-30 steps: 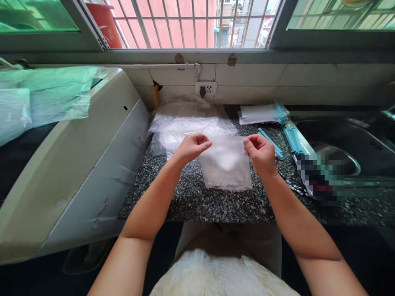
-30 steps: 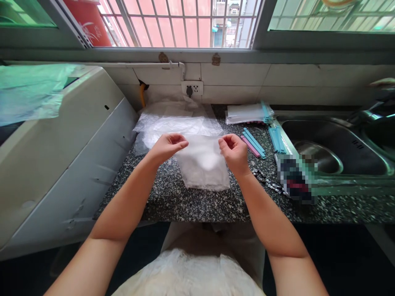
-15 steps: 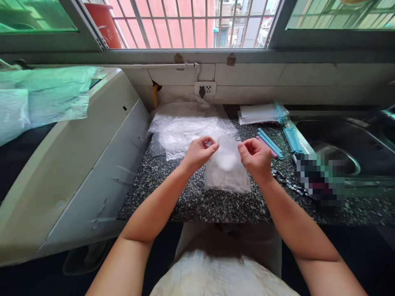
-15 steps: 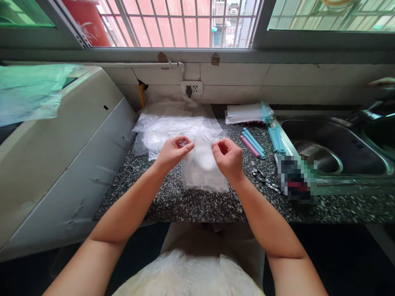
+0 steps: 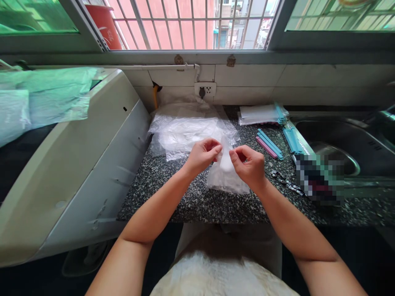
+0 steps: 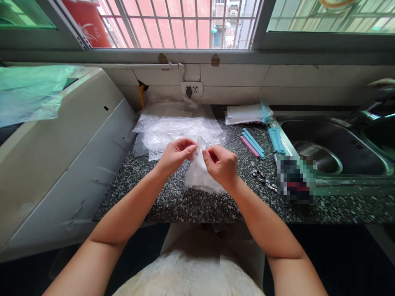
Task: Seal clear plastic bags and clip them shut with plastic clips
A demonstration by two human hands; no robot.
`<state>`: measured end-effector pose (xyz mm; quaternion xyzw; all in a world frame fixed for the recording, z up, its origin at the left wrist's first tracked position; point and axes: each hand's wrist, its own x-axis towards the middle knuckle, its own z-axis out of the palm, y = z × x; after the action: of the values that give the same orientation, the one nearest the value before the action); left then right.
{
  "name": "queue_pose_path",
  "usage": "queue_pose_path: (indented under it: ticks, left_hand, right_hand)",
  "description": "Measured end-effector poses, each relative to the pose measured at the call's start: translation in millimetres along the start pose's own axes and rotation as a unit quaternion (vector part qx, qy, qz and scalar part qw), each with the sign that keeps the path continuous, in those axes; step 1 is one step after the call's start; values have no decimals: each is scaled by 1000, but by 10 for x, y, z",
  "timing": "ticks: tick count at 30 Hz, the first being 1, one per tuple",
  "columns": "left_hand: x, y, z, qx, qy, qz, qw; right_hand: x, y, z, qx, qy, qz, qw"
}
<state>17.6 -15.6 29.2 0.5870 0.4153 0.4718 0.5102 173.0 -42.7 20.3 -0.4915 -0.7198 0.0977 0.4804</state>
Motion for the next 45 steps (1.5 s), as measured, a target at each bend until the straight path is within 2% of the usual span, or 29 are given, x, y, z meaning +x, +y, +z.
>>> queue_pose_path:
  ticks: [10,18,32,36,40,43,45]
  left_hand:
    - [37,-14,-13,-12,21,-3,1000]
    - [61,-55,-24,-26,34,4,999]
    - [38,-41,-61,-16,11,15,1000]
    - [46,-27,-88,-14,16,16,1000]
    - [44,29,-158,-15,-12,23,1000]
    - [19,92,-215,-9,-62,28,998]
    - [-3,133,-244,-15,-101,28,994]
  right_hand:
    - [-18,-3,36,-41,-25,-79,996]
    - [-17,10,99,-70,0,-152,986]
    - [-18,24,169,-84,-2,-157,984]
    - [-27,7,120,-30,-19,-126,991]
    - [29,49,23,72,9,-25,997]
    - [119,125,-20,189,21,77,979]
    - [174,170,-25,280,-8,129,951]
